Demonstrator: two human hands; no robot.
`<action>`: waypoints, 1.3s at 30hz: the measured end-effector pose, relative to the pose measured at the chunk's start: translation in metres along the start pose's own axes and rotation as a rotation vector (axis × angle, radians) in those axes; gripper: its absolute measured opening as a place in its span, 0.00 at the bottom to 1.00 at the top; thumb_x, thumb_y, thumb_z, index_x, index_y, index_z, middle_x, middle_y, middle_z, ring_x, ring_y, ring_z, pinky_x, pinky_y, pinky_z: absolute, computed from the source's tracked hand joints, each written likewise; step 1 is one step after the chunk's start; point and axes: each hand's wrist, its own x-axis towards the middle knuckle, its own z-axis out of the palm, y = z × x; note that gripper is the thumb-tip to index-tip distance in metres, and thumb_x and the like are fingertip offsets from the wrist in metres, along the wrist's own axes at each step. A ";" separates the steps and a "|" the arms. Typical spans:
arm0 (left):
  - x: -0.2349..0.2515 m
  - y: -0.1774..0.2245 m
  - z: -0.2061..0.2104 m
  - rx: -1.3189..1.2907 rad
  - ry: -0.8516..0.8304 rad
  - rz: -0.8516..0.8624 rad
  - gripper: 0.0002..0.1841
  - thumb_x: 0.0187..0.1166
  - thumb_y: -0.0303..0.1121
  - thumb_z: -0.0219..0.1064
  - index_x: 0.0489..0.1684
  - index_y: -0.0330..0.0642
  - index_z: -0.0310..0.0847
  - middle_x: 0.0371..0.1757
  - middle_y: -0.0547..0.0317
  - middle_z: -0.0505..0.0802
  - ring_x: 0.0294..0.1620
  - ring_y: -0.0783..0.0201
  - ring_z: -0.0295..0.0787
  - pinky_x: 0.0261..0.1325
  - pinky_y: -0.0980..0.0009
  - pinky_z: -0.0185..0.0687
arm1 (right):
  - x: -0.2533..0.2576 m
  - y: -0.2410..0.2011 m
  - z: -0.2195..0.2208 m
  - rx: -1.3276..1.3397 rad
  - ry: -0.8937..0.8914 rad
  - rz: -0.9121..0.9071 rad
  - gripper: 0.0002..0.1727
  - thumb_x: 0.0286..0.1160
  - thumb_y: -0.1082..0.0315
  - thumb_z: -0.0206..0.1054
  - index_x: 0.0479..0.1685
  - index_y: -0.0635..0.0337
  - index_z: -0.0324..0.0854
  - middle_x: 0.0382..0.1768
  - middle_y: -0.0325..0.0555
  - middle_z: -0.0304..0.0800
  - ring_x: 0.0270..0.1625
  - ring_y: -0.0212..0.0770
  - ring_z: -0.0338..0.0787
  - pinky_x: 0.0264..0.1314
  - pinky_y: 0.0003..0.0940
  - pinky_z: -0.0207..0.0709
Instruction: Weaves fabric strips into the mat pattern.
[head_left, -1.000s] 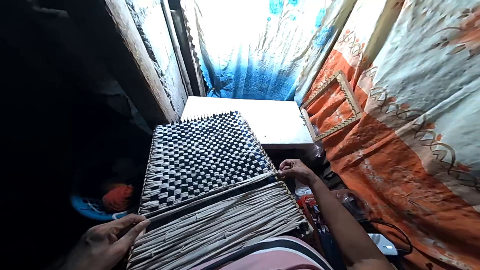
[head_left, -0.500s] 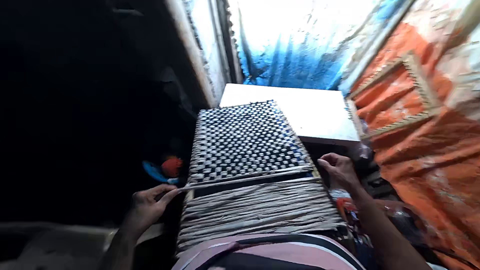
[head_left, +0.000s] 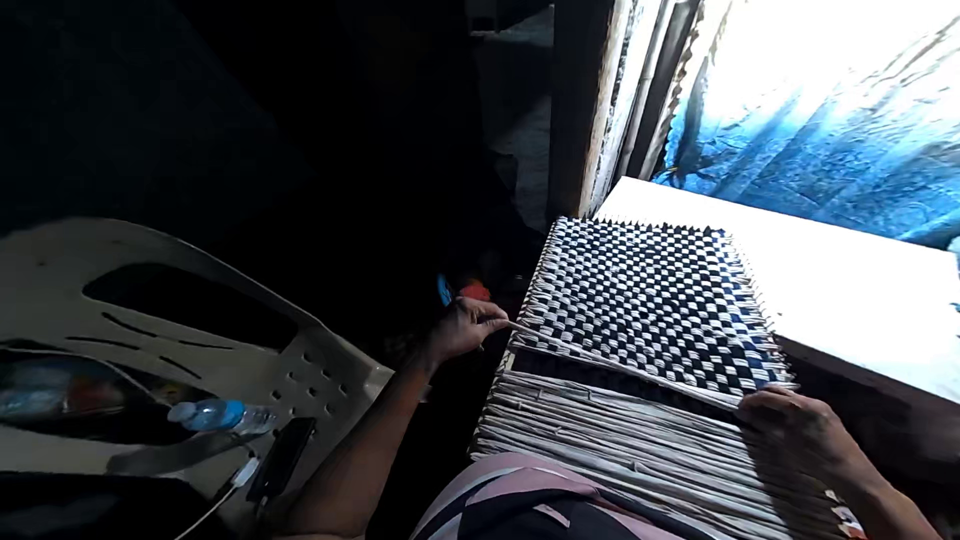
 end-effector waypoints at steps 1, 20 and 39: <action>-0.002 -0.013 0.010 -0.028 -0.016 -0.064 0.08 0.80 0.35 0.73 0.42 0.41 0.94 0.40 0.62 0.96 0.42 0.76 0.90 0.55 0.71 0.84 | -0.001 0.001 0.000 0.000 -0.001 -0.003 0.04 0.65 0.75 0.76 0.37 0.61 0.93 0.40 0.54 0.93 0.44 0.53 0.93 0.51 0.58 0.84; -0.037 0.019 0.046 0.624 -0.268 -0.182 0.16 0.88 0.34 0.55 0.56 0.42 0.92 0.49 0.43 0.96 0.55 0.42 0.93 0.61 0.39 0.79 | -0.016 -0.005 0.009 0.007 0.064 0.014 0.07 0.69 0.69 0.74 0.41 0.60 0.94 0.45 0.57 0.90 0.45 0.52 0.90 0.50 0.55 0.83; 0.026 0.092 0.054 1.016 -0.653 -0.193 0.06 0.78 0.24 0.64 0.43 0.37 0.87 0.44 0.45 0.93 0.51 0.43 0.90 0.51 0.44 0.80 | -0.016 0.001 0.016 0.004 0.057 0.015 0.07 0.69 0.72 0.74 0.42 0.60 0.94 0.45 0.60 0.89 0.45 0.59 0.90 0.49 0.63 0.81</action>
